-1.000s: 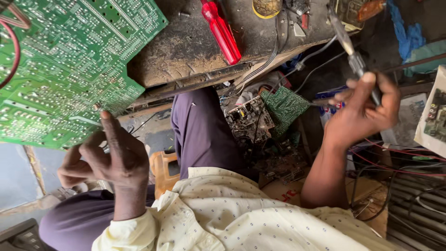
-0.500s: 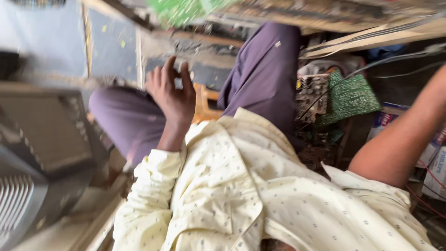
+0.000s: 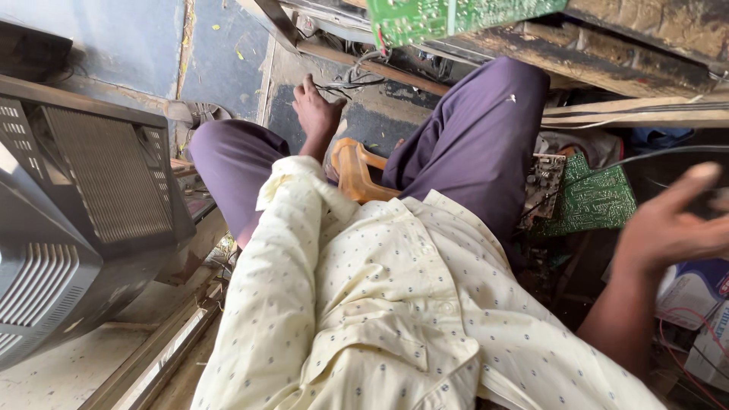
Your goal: The person is soldering a green circuit board on a workbench. They use a soldering iron to apply solder to specific points, occasionally using a screwdriver to adjust components and pliers to hold wires. The person also uses a toothbrush to clean the board surface.
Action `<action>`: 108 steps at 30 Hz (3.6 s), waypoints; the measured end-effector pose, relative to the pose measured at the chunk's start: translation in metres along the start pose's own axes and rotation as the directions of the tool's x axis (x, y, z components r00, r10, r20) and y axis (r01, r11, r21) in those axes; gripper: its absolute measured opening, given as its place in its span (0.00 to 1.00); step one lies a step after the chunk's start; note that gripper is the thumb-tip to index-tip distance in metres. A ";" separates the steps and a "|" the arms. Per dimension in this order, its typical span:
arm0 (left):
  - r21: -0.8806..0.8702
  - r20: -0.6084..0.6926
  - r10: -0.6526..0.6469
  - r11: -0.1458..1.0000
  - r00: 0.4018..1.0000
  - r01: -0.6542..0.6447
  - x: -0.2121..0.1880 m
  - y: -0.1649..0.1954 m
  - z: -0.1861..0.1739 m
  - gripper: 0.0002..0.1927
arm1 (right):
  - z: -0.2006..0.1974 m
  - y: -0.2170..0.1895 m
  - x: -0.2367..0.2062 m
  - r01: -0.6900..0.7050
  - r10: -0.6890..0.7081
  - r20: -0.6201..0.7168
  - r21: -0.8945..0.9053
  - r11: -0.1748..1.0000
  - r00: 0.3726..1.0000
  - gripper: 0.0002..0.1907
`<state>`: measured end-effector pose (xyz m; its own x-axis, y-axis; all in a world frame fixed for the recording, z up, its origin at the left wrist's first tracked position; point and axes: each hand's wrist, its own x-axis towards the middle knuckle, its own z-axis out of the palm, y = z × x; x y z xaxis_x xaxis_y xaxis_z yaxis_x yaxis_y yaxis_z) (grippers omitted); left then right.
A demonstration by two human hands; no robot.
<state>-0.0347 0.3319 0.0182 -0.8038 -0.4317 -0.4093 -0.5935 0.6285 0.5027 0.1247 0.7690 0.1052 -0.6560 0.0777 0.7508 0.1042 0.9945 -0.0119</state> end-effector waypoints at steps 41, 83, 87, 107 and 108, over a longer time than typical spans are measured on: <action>-0.317 -0.839 0.321 0.367 0.439 -0.875 -0.090 -0.093 -0.122 0.07 | 0.081 -0.188 0.111 0.328 -0.404 0.431 0.243 0.913 0.807 0.18; -0.210 -0.270 0.847 0.413 0.459 -0.886 -0.175 -0.030 -0.033 0.12 | 0.059 -0.077 0.005 0.224 -0.271 0.303 0.179 0.958 0.914 0.16; -0.191 -0.068 0.920 0.368 0.386 -0.910 -0.185 -0.021 -0.024 0.14 | 0.057 -0.064 -0.003 0.092 -0.194 0.250 0.370 0.925 0.948 0.13; -0.463 -0.080 0.856 0.421 0.510 -0.780 -0.219 -0.004 -0.076 0.13 | -0.034 -0.003 0.041 0.177 -0.207 0.257 0.134 0.975 0.944 0.13; -0.463 -0.041 0.876 0.409 0.480 -0.787 -0.224 0.003 -0.070 0.14 | -0.042 0.012 0.050 0.173 -0.194 0.228 0.108 0.979 0.954 0.13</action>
<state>0.1410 0.3852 0.1653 -0.9074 0.3171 0.2758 0.3712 0.2967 0.8799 0.1242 0.7816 0.1705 -0.8165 -0.1028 0.5682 -0.0926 0.9946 0.0468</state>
